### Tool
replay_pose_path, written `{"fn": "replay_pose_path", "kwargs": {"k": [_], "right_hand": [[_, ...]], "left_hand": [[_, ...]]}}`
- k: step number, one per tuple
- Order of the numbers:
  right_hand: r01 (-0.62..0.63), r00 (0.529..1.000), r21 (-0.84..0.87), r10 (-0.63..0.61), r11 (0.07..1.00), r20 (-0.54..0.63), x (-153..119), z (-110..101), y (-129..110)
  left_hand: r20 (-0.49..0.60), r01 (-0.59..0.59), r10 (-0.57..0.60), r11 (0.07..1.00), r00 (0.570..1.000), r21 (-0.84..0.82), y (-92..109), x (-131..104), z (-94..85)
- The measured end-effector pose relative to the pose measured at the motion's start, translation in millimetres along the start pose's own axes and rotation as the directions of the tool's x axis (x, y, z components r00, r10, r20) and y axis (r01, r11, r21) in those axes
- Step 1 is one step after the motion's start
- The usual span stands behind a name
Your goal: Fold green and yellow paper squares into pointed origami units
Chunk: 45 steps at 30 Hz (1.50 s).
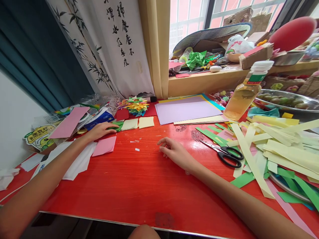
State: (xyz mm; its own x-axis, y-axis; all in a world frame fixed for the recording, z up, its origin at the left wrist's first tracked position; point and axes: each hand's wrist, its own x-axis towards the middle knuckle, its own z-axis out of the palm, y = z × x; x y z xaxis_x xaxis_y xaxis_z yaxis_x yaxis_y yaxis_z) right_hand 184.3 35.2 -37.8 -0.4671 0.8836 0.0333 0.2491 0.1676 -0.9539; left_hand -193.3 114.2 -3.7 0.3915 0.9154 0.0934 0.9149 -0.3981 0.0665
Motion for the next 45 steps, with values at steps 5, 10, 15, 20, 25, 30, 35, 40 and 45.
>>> {"fn": "replay_pose_path", "kwargs": {"k": [5, 10, 15, 20, 25, 30, 35, 40, 45], "right_hand": [[0.002, 1.000, -0.007, -0.002, 1.000, 0.003, 0, 0, 0], [0.001, 1.000, -0.008, 0.000, 1.000, 0.008, 0, 0, 0], [0.001, 1.000, -0.013, -0.001, 1.000, 0.011, 0, 0, 1], [-0.005, 1.000, -0.028, 0.005, 1.000, 0.004, 0, 0, 2], [-0.004, 1.000, -0.025, 0.004, 1.000, 0.004, 0, 0, 2], [0.000, 1.000, -0.037, 0.000, 0.999, 0.005, 0, 0, 2], [-0.003, 1.000, -0.046, 0.003, 0.999, 0.012, 0, 0, 2], [0.004, 1.000, -0.057, -0.003, 0.998, 0.020, 0, -1, 3], [0.010, 1.000, -0.065, -0.008, 0.998, 0.024, 1, -1, 3]], "left_hand": [[-0.030, 0.031, -0.031, 0.999, 0.999, 0.018, -3, 1, 3.3], [-0.091, 0.135, -0.129, 0.989, 0.987, 0.066, -5, 3, 6.8], [-0.117, 0.165, -0.155, 0.982, 0.981, 0.088, 0, 4, 5.9], [-0.169, 0.205, -0.186, 0.973, 0.968, 0.102, 5, 2, 7.3], [-0.183, 0.182, -0.161, 0.978, 0.970, 0.100, 9, -2, 7.4], [-0.140, 0.061, -0.049, 0.995, 0.989, 0.083, 11, -4, 4.9], [-0.069, -0.010, 0.015, 0.998, 0.997, 0.070, 8, -3, 3.9], [-0.061, -0.016, 0.019, 0.999, 0.998, 0.044, 5, -2, 3.4], [-0.068, -0.023, 0.024, 1.000, 0.997, 0.021, 1, -1, 4.8]]}}
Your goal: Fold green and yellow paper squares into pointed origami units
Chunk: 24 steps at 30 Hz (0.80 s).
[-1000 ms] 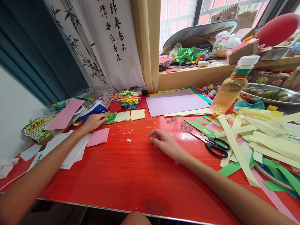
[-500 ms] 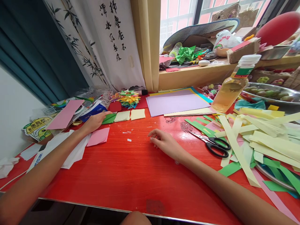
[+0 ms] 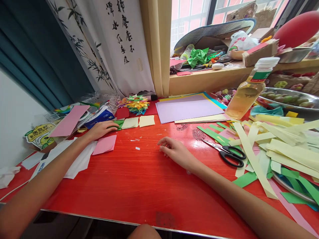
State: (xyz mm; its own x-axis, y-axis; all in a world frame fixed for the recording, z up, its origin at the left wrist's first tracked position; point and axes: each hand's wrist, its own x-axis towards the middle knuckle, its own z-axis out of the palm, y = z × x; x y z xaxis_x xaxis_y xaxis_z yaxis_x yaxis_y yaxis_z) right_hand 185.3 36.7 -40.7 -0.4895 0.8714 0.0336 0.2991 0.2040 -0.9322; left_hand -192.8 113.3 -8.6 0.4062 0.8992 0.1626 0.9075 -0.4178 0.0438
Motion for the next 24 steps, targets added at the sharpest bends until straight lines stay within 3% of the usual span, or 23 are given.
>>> {"fn": "replay_pose_path", "kwargs": {"k": [8, 12, 14, 17, 19, 20, 21, 23, 24], "right_hand": [[0.002, 1.000, -0.020, -0.002, 1.000, 0.010, -1, -1, 0], [0.002, 1.000, -0.029, -0.002, 1.000, 0.010, 0, 0, 2], [0.002, 1.000, -0.036, -0.002, 0.999, 0.011, 0, 0, 2], [0.011, 1.000, -0.047, -0.011, 0.999, -0.013, -1, 0, 0], [0.027, 0.998, -0.034, -0.028, 0.999, -0.048, -4, 2, -6], [0.034, 0.998, -0.005, -0.034, 0.999, -0.061, -5, 3, -9], [0.038, 0.997, 0.044, -0.035, 0.998, -0.063, -7, 4, -13], [0.023, 1.000, 0.199, -0.020, 0.980, -0.020, -10, 8, -22], [0.007, 1.000, 0.276, -0.012, 0.961, 0.017, -12, 9, -25]], "left_hand": [[-0.070, 0.077, -0.078, 0.997, 0.994, -0.013, 2, 1, 6.8], [-0.160, 0.139, -0.147, 0.988, 0.976, -0.065, 8, 2, 0.4], [-0.272, 0.204, -0.225, 0.974, 0.936, -0.103, 10, 3, -11.5], [-0.480, 0.310, -0.372, 0.928, 0.794, -0.206, 23, 4, -38.0], [-0.540, 0.330, -0.448, 0.893, 0.712, -0.305, 48, 5, -53.6], [-0.535, 0.312, -0.461, 0.884, 0.708, -0.349, 67, 4, -58.3], [-0.492, 0.271, -0.463, 0.870, 0.737, -0.413, 89, 3, -60.0], [-0.234, 0.148, -0.443, 0.673, 0.865, -0.725, 136, 1, -54.1], [-0.117, 0.149, -0.416, 0.553, 0.902, -0.820, 159, -1, -47.3]]}}
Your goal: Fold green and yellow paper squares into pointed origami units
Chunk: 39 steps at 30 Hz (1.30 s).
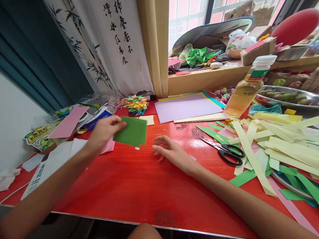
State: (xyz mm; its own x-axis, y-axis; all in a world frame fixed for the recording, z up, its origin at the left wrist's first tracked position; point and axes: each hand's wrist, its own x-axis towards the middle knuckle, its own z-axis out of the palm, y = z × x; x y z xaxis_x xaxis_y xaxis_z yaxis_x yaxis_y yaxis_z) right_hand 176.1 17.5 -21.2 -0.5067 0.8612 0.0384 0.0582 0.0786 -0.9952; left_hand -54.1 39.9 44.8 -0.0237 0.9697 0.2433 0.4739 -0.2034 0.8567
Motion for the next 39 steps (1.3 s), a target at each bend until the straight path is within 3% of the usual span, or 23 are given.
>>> {"fn": "replay_pose_path", "kwargs": {"k": [2, 3, 6, 9, 12, 16, 24, 30, 33, 36, 39], "right_hand": [[-0.026, 0.999, 0.088, 0.023, 0.996, 0.029, -1, 2, -2], [-0.038, 0.999, 0.098, 0.036, 0.994, 0.023, 0, 2, -1], [-0.079, 0.995, 0.099, 0.084, 0.992, -0.052, 4, -2, 4], [-0.079, 0.982, 0.123, 0.098, 0.989, -0.163, 7, -8, 9], [-0.056, 0.977, 0.127, 0.081, 0.990, -0.199, 8, -10, 9], [-0.037, 0.981, 0.131, 0.061, 0.991, -0.184, 8, -9, 10], [0.017, 0.975, 0.107, 0.007, 0.994, -0.221, 8, -7, 13], [0.044, 0.988, 0.160, -0.019, 0.986, -0.156, 7, -5, 9], [0.012, 0.994, 0.196, 0.009, 0.980, -0.107, 6, -3, 8], [-0.052, 0.995, 0.170, 0.066, 0.984, -0.076, 5, -4, 8], [-0.093, 0.991, 0.138, 0.106, 0.986, -0.086, 4, -6, 9]], "left_hand": [[0.137, 0.125, -0.110, 0.987, 0.985, -0.104, 4, -19, 34.2], [0.153, 0.167, -0.148, 0.978, 0.977, -0.121, 3, -25, 47.0], [0.177, 0.173, -0.138, 0.964, 0.974, -0.201, -8, -32, 65.0], [0.260, 0.145, -0.073, 0.951, 0.963, -0.272, -17, -30, 63.1], [0.256, 0.120, -0.042, 0.947, 0.966, -0.297, -24, -28, 59.0], [0.179, 0.104, -0.049, 0.945, 0.983, -0.310, -29, -30, 59.4], [0.173, 0.062, -0.004, 0.940, 0.985, -0.335, -30, -32, 59.7], [0.145, 0.083, -0.031, 0.924, 0.989, -0.372, -29, -34, 62.7], [0.192, 0.115, -0.045, 0.922, 0.980, -0.369, -28, -37, 66.5], [0.333, 0.145, -0.059, 0.960, 0.941, -0.240, -23, -32, 61.8], [0.409, -0.007, -0.037, 0.994, 0.912, 0.106, -20, -13, 37.7]]}}
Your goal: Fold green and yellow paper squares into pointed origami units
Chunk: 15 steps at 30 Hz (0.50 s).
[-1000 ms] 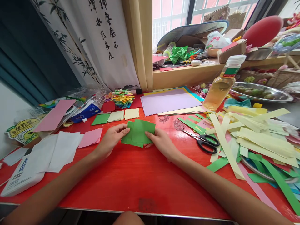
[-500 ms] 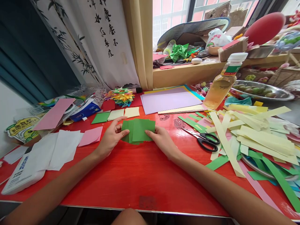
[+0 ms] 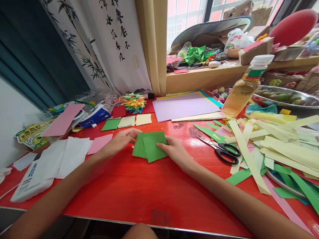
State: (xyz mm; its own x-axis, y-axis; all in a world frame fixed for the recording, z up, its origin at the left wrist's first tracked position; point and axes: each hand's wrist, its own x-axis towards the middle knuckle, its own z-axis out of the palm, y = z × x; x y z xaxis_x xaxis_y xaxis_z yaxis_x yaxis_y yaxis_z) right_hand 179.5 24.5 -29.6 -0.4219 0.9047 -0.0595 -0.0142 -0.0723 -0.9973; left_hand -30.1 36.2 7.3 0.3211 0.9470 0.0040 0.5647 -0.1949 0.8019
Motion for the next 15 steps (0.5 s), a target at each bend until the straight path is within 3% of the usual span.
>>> {"fn": "replay_pose_path", "kwargs": {"k": [1, 2, 4, 8, 11, 15], "right_hand": [[-0.004, 1.000, -0.008, 0.004, 1.000, 0.003, 0, -1, 0], [-0.006, 1.000, -0.019, 0.006, 1.000, 0.011, 0, -1, 0], [0.004, 1.000, -0.058, -0.003, 0.998, 0.026, 1, -2, 1], [0.033, 0.999, -0.203, -0.035, 0.979, -0.006, 3, -3, 6], [0.044, 0.998, -0.294, -0.055, 0.955, -0.031, 4, -4, 9], [0.053, 0.997, -0.343, -0.068, 0.938, -0.031, 5, -3, 8]], "left_hand": [[-0.069, -0.022, 0.038, 0.976, 0.997, 0.218, -2, 4, -15.3], [-0.142, -0.030, 0.108, 0.886, 0.984, 0.463, -7, 7, -32.3], [-0.167, -0.007, 0.122, 0.825, 0.978, 0.565, -22, 15, -67.6], [-0.059, -0.003, 0.052, 0.776, 0.997, 0.630, -65, 20, -120.0], [-0.005, -0.014, 0.023, 0.753, 1.000, 0.657, -91, 18, -133.0], [-0.017, -0.018, 0.041, 0.723, 0.999, 0.691, -107, 15, -131.4]]}}
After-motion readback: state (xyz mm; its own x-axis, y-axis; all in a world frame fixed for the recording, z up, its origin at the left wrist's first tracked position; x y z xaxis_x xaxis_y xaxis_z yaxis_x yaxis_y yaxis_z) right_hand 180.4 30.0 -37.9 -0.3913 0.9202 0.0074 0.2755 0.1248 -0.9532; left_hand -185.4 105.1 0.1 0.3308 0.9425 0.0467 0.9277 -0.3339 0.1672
